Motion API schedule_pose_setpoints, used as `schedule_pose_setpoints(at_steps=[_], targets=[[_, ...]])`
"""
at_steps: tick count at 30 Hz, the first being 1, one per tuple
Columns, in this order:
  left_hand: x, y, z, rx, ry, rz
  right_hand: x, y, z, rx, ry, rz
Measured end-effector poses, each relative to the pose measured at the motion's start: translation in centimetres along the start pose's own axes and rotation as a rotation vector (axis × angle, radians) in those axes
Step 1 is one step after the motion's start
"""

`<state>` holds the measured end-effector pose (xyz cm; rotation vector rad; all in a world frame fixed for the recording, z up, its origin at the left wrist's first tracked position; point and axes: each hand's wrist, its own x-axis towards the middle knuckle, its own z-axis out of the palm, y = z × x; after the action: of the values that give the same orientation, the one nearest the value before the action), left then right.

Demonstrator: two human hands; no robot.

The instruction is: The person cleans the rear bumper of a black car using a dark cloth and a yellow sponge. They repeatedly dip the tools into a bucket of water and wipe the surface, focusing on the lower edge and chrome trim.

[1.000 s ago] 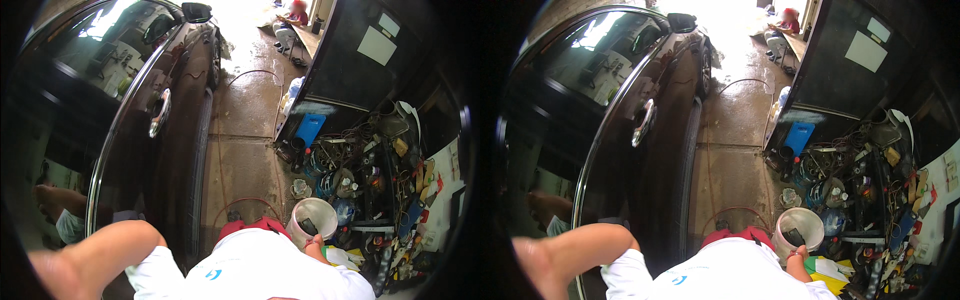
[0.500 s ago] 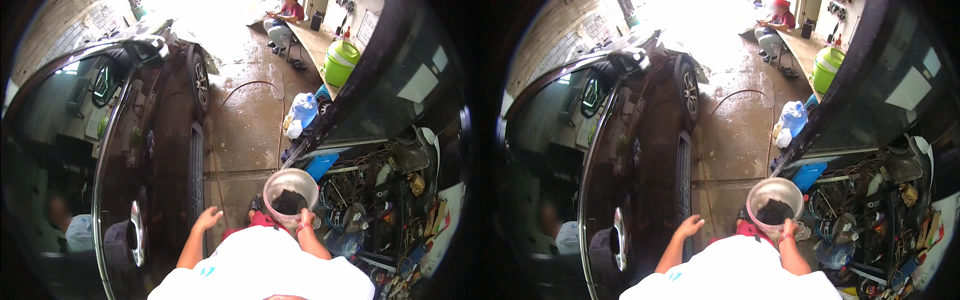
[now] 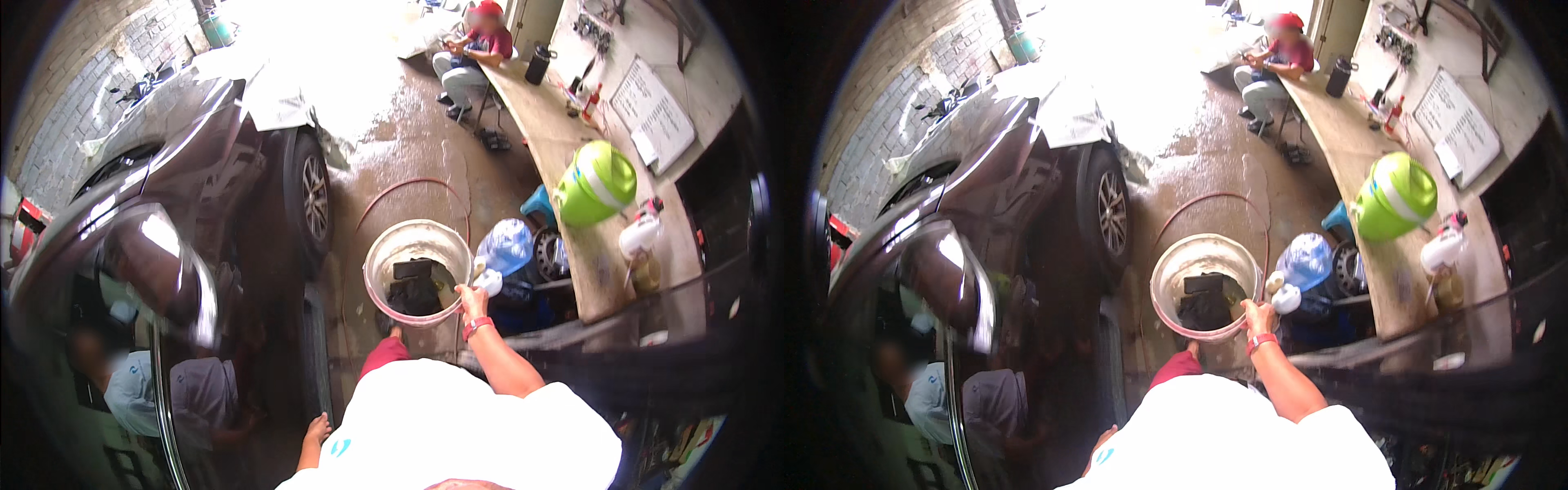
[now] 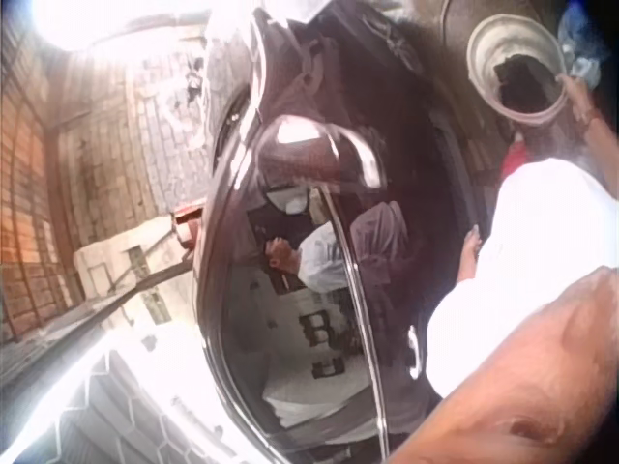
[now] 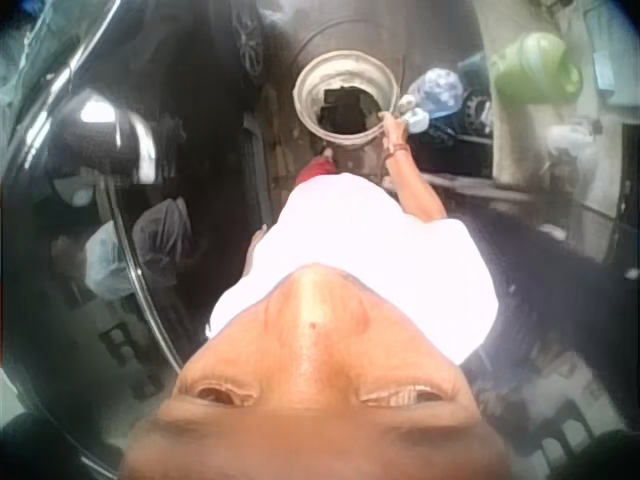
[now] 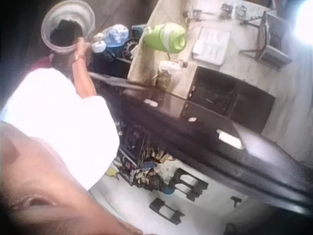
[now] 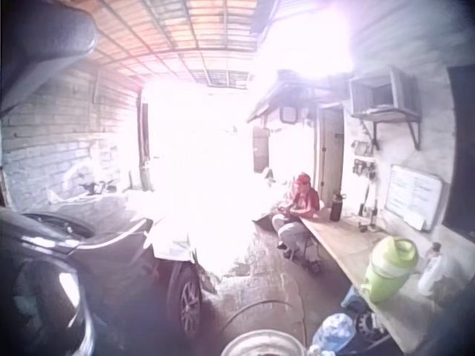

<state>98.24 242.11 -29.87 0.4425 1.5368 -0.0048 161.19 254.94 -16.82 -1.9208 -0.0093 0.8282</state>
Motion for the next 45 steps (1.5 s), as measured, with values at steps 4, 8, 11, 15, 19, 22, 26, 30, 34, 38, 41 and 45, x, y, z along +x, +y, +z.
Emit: schedule_pose_setpoints(at_steps=[4,8,11,15,19,22,26,30,34,38,41,45], targets=[[3.7,18.0,3.3,0.237,0.031,-0.072,6.8,-9.3,6.3,0.016,0.082,-0.037],[5.6,41.7,9.0,0.659,-0.109,0.261,15.8,-16.8,9.0,0.082,0.192,-0.067],[9.9,54.4,11.8,0.581,0.095,0.664,22.7,-21.9,12.7,0.071,0.218,-0.022],[11.9,68.6,19.5,0.416,0.178,0.718,32.7,-26.8,16.9,0.106,0.270,0.018],[18.4,72.3,20.4,0.494,0.263,0.554,43.9,-28.7,22.3,0.142,0.305,0.169],[19.1,75.7,21.7,0.664,0.162,0.133,50.0,-33.6,24.9,0.086,0.344,0.301],[19.7,83.9,24.3,0.317,0.203,0.107,57.7,-37.0,27.0,0.080,0.422,0.309],[22.0,96.0,25.3,0.100,0.139,0.005,64.9,-41.8,31.0,0.122,0.496,0.426],[27.1,111.4,26.2,0.187,-0.056,0.145,72.2,-43.8,34.7,0.160,0.693,0.353],[33.8,134.6,26.0,0.362,-0.129,0.244,76.1,-52.5,41.8,0.226,0.848,0.469],[38.9,149.9,26.5,0.506,-0.163,0.583,80.2,-56.4,43.8,0.200,0.792,0.471],[38.7,172.0,30.6,0.559,-0.128,0.670,86.2,-63.5,50.6,0.378,0.854,0.518]])
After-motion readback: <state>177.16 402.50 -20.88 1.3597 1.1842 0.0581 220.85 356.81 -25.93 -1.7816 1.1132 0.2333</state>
